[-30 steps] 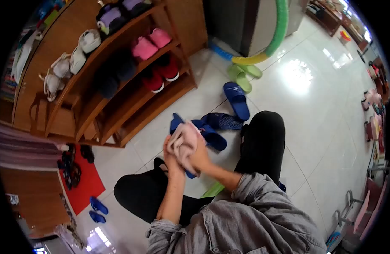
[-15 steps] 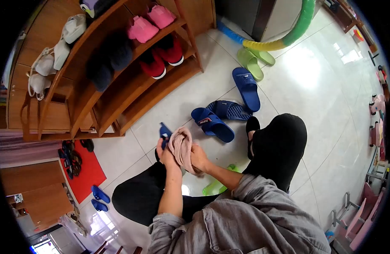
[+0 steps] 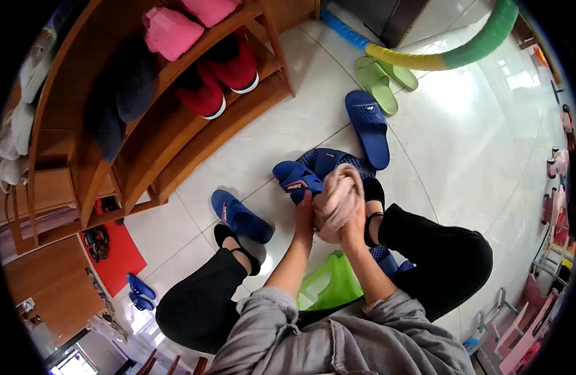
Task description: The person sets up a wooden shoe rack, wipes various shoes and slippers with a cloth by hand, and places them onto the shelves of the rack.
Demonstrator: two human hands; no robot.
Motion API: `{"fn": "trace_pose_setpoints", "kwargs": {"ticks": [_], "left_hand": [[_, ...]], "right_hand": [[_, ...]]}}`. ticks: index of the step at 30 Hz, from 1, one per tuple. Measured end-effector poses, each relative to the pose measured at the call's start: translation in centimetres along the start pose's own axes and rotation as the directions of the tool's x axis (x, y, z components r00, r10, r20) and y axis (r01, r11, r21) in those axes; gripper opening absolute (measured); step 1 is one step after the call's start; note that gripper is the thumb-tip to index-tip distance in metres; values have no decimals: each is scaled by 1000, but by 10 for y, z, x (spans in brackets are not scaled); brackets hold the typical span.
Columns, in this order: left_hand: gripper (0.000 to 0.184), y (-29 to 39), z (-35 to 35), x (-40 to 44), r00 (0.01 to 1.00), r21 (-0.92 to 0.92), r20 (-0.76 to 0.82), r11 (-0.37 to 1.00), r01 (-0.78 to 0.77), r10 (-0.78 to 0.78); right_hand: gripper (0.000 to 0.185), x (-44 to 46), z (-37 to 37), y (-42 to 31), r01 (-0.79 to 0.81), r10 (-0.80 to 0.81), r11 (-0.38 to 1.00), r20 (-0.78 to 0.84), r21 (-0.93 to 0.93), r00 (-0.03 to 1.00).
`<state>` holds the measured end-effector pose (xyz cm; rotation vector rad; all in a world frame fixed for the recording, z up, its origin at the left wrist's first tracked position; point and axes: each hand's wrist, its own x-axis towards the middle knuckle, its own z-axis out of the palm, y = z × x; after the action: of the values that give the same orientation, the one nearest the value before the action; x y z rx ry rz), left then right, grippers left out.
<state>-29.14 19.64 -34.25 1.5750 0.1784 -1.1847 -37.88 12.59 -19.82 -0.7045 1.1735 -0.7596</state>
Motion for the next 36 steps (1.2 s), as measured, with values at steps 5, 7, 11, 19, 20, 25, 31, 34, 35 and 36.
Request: {"fn": "trace_pose_setpoints", "kwargs": {"ticks": [5, 7, 11, 19, 20, 25, 31, 34, 35, 36], "left_hand": [[38, 37, 42, 14, 960, -448, -180, 887, 113, -213], [38, 54, 32, 13, 957, -583, -173, 807, 91, -233], [34, 90, -29, -7, 998, -726, 67, 687, 34, 20], [37, 203, -42, -176, 901, -691, 280, 721, -51, 332], [37, 207, -42, -198, 899, -691, 276, 721, -61, 341], [48, 227, -62, -266, 794, -656, 356, 737, -163, 493], [56, 214, -71, -279, 804, -538, 208, 751, -382, 558], [52, 204, -68, -261, 789, -613, 203, 704, -359, 579], [52, 200, -67, -255, 779, -643, 206, 682, -349, 593], [48, 202, -65, -254, 808, -657, 180, 680, -326, 561]], "right_hand": [[51, 21, -33, -10, 5, -1, 998, 63, -56, 998], [47, 19, -26, -12, 63, -64, 990, -5, -126, 998], [38, 16, -12, -13, 212, -202, 976, 142, -58, 969], [44, -74, 48, -88, 338, -232, 932, 505, -128, 831], [51, -82, 56, -92, 743, -514, 630, 596, -227, 617], [78, -138, 87, -115, 952, -693, 307, 685, -6, 227], [75, -161, 100, -128, 965, -556, 254, 806, -66, 202], [70, -154, 97, -119, 960, -523, 262, 822, -95, 225], [68, -149, 98, -111, 964, -528, 249, 820, -98, 220], [66, -144, 100, -108, 967, -528, 238, 822, -97, 212]]}}
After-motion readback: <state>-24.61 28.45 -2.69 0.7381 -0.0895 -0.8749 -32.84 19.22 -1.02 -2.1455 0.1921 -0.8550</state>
